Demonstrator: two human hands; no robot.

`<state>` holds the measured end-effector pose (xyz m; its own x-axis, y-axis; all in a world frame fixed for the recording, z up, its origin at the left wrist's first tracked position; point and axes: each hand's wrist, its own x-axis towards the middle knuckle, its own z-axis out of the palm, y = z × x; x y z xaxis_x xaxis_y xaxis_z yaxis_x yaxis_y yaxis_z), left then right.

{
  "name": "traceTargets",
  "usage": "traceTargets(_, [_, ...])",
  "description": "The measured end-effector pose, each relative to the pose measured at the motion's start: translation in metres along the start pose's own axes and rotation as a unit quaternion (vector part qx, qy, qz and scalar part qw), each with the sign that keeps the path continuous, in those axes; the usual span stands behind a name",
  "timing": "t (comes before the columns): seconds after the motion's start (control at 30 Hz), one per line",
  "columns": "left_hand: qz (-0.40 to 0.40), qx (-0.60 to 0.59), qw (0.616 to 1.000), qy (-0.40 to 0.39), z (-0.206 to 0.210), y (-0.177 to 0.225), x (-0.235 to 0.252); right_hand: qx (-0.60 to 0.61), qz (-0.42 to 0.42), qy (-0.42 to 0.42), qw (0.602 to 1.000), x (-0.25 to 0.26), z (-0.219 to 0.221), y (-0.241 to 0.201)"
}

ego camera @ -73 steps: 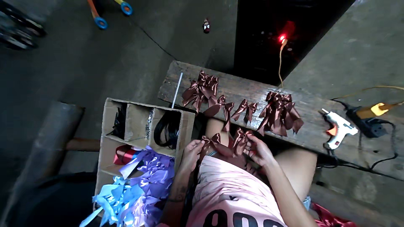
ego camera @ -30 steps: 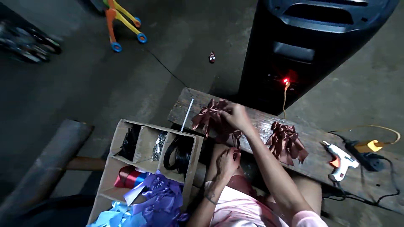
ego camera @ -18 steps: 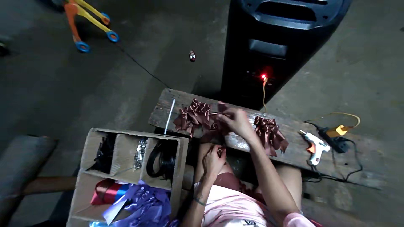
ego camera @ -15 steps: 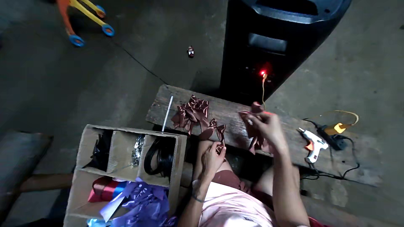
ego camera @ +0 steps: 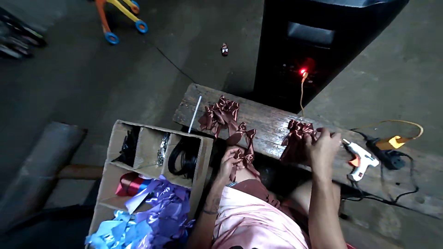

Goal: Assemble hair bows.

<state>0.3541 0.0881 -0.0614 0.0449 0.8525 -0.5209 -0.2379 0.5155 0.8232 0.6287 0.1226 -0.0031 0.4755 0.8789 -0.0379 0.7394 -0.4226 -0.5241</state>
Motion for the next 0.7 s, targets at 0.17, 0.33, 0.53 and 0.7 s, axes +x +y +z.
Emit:
traceTargets(0.17, [0.012,-0.005,1.0,0.003,-0.002,-0.002,-0.002,0.028,-0.147,-0.078,0.986,-0.028,0.028,-0.038])
traceTargets(0.33, [-0.008,-0.025,1.0,0.012,-0.008,0.0,-0.008,0.084,-0.169,-0.334,0.923,-0.047,0.07,-0.059])
traceTargets(0.53, [0.035,0.104,0.991,-0.074,-0.015,0.025,-0.007,0.136,-0.173,-0.404,0.888,-0.071,0.043,-0.048])
traceTargets(0.7, [0.111,0.486,0.86,0.105,0.006,0.038,0.054,0.136,-0.169,-0.318,0.923,-0.053,-0.013,-0.01])
